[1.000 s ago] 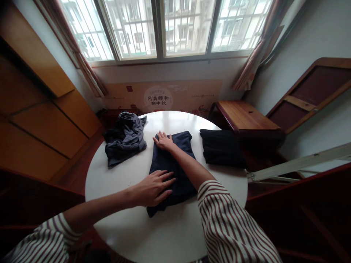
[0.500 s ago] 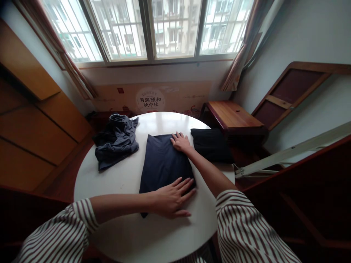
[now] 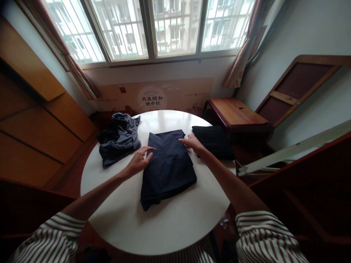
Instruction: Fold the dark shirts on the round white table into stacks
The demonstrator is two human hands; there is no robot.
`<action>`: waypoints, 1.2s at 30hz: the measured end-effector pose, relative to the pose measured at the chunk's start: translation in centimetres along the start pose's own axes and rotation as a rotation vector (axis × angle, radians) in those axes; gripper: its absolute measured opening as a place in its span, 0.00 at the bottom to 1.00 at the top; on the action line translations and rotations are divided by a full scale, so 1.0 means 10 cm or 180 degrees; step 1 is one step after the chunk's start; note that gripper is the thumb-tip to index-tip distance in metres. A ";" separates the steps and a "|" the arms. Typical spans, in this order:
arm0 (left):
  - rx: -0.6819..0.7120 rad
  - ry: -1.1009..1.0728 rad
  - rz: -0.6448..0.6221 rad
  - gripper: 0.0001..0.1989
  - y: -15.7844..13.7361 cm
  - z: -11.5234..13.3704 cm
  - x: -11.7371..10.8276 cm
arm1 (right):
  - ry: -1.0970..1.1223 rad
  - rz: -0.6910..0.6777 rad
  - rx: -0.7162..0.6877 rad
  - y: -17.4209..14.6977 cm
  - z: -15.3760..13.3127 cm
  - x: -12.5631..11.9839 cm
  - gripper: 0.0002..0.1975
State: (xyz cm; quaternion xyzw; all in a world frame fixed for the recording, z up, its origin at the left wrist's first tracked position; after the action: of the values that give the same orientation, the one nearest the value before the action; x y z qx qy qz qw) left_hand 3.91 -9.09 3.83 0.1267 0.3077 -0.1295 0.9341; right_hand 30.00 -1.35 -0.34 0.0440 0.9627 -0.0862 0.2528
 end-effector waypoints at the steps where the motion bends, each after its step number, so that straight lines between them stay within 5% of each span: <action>1: -0.0553 -0.0203 0.0205 0.17 0.07 -0.29 -0.10 | 0.0205 -0.0094 0.0109 -0.04 0.05 -0.01 0.25; 3: -0.1397 -0.0736 0.0286 0.27 0.12 -0.71 -0.14 | 0.0536 -0.0236 0.0289 -0.09 0.12 -0.01 0.21; 5: -0.1741 -0.1182 0.0143 0.35 0.14 -0.85 -0.05 | 0.0772 -0.0321 0.0451 -0.11 0.14 0.02 0.19; 10: -0.1491 -0.1662 -0.0566 0.31 0.30 -0.65 0.25 | 0.1128 -0.0533 0.0797 -0.13 0.12 0.18 0.14; 15: -0.1345 -0.2162 -0.0144 0.33 0.62 -0.65 0.24 | 0.1536 -0.0629 0.0694 -0.14 0.04 0.28 0.13; 18: -0.1333 -0.2348 -0.0196 0.32 0.75 -0.67 0.26 | 0.1765 -0.0566 0.0533 -0.14 0.01 0.29 0.21; 22: -0.0599 -0.2770 -0.0050 0.35 0.79 -0.56 0.07 | 0.2289 -0.0592 -0.0017 -0.18 -0.07 0.19 0.31; 27: 0.0392 -0.2421 -0.0077 0.39 0.40 -0.42 -0.12 | 0.2359 -0.0819 -0.1178 -0.47 -0.13 -0.01 0.24; 31: 0.0595 -0.1292 -0.0676 0.24 0.14 -0.39 0.04 | 0.1565 -0.1141 -0.1361 -0.67 -0.02 0.08 0.16; 36: 0.0998 -0.0790 -0.0640 0.10 0.11 -0.39 0.05 | 0.1559 -0.1589 -0.1509 -0.71 0.00 0.18 0.15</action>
State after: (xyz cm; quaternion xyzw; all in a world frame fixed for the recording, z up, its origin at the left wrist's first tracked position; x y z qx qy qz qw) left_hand 2.52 -6.89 0.70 0.2221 0.1775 -0.2829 0.9160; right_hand 27.50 -8.29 -0.21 -0.2308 0.9686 0.0920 -0.0090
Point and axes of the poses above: each hand's wrist, its own y-axis towards the middle knuckle, its own x-axis out of the palm, z = x × y, the point moved 9 cm from there along y, towards the middle knuckle, and after that the axes turned 6 degrees about y, right-handed, at the moved point
